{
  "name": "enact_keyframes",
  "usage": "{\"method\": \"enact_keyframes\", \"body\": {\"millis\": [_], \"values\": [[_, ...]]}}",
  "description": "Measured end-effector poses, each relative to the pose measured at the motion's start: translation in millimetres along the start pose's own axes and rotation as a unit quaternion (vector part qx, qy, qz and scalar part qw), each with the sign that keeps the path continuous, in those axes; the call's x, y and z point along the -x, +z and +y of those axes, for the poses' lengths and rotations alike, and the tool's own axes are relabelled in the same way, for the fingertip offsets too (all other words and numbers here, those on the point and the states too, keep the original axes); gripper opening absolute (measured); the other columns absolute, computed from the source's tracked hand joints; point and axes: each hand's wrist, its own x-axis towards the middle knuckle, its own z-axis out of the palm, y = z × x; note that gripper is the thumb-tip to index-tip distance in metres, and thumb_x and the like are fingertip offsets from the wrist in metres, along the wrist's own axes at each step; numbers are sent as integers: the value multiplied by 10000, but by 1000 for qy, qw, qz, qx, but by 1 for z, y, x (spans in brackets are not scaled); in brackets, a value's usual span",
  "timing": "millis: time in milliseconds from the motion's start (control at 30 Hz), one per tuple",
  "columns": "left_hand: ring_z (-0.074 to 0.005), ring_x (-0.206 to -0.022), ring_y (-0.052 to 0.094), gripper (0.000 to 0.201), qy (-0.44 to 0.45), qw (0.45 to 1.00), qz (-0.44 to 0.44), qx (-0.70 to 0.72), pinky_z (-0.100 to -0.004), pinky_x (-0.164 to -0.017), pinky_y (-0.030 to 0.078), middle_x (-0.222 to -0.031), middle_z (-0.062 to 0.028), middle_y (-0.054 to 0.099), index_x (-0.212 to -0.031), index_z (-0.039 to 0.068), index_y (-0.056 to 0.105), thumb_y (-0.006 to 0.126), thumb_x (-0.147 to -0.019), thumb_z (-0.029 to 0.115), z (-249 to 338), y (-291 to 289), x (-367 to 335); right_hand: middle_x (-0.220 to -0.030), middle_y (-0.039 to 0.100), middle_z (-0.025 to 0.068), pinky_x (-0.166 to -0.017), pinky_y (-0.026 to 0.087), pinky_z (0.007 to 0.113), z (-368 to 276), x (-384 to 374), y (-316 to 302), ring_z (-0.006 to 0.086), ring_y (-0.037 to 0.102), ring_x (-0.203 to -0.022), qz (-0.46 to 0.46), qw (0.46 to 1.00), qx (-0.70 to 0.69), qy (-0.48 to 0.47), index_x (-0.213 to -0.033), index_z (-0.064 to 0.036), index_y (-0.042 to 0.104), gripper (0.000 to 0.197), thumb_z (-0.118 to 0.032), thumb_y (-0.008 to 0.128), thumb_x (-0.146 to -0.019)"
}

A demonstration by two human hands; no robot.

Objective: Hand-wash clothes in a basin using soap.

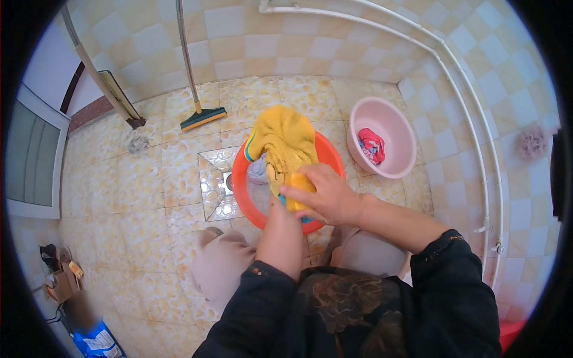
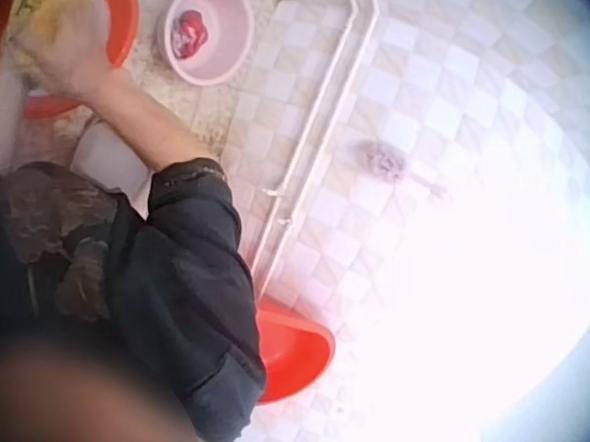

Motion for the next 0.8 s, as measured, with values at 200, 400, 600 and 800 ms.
{"method": "enact_keyframes", "body": {"millis": [200,400,600,800], "values": [[-212,-931,579,371,-4,1000,1,-12,-369,-743,499,-1065,-95,554,-1137,73,509,496,-930,381,-3,-4,1,-1062,532,170,-774,448,450,31,-40,-4,343,547,-933,67,990,119,39,-1258,-226,540,508,-381,667,-791],[-209,-923,581,368,-26,999,-23,-10,-365,-736,499,-1058,-93,556,-1133,73,510,493,-932,380,-21,15,0,-1035,556,181,-787,448,467,91,-73,9,351,552,-936,22,938,74,338,-1276,-156,528,488,-394,601,-857],[-206,-916,582,364,-12,1000,-5,-23,-362,-730,500,-1050,-91,558,-1129,73,511,490,-934,380,-10,-5,0,-1000,558,212,-828,454,443,11,-38,30,364,548,-953,21,998,41,40,-1299,-128,511,570,-458,596,-842],[-202,-909,584,361,-28,999,-15,-35,-358,-724,500,-1042,-90,560,-1125,73,512,487,-935,379,-21,0,6,-977,588,182,-811,464,445,88,-74,14,347,567,-912,58,936,95,333,-1262,-130,541,526,-426,602,-833]]}}
